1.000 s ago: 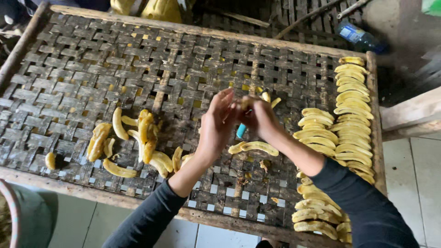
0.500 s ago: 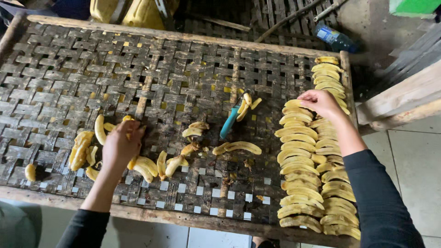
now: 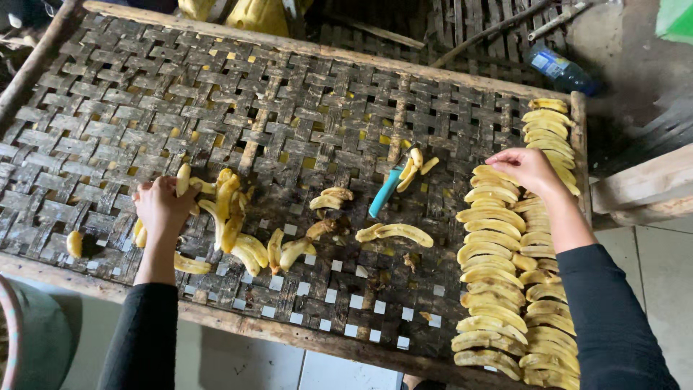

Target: The person picks up peeled banana halves from a pile on a woven bamboo drying tray and lays them in neat rows along the tray, occasionally using a small knife to trim pieces. Discarded peels and trimmings collect in a basin beside the tray.

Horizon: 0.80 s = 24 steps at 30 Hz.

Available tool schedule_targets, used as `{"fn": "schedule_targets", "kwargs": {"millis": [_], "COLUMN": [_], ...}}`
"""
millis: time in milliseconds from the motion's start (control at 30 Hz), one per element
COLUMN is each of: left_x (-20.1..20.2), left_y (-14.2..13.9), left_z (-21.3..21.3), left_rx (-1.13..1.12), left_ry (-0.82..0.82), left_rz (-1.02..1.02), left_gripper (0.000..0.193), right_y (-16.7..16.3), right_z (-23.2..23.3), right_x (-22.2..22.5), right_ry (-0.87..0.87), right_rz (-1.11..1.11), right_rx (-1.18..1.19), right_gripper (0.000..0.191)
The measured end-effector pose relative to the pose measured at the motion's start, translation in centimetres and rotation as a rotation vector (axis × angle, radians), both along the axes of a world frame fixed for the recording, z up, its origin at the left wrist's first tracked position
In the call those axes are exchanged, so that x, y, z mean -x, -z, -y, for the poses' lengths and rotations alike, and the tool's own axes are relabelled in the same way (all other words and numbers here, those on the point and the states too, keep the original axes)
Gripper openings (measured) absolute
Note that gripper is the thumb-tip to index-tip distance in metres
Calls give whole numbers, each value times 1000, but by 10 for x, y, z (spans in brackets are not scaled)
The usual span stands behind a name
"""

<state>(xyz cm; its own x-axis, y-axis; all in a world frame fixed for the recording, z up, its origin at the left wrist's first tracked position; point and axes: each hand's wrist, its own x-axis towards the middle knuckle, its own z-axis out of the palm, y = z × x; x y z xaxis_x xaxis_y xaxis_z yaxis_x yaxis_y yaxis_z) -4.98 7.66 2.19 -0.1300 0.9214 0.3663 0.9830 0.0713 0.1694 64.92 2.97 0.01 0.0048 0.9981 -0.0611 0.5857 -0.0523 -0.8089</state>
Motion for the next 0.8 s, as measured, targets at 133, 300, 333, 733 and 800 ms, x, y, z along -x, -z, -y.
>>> {"fn": "schedule_targets", "kwargs": {"millis": [133, 300, 333, 733, 800], "left_x": [-7, -1, 1, -60, -91], "left_y": [2, 10, 12, -23, -31], "left_z": [-4, -10, -10, -15, -6], "left_rx": [59, 91, 45, -176, -99], "left_ry": [-134, -143, -134, 272, 366], "left_rz": [116, 220, 221, 1352, 1393], "left_gripper": [54, 42, 39, 22, 18], "right_y": [-1, -10, -9, -11, -16], "right_z": [-4, 8, 10, 17, 14], "right_x": [5, -15, -21, -22, -14], "right_ry": [-26, 126, 103, 12, -3], "right_rz": [-25, 383, 377, 262, 271], "right_rx": [-15, 7, 56, 60, 21], "right_gripper": [20, 22, 24, 20, 18]}}
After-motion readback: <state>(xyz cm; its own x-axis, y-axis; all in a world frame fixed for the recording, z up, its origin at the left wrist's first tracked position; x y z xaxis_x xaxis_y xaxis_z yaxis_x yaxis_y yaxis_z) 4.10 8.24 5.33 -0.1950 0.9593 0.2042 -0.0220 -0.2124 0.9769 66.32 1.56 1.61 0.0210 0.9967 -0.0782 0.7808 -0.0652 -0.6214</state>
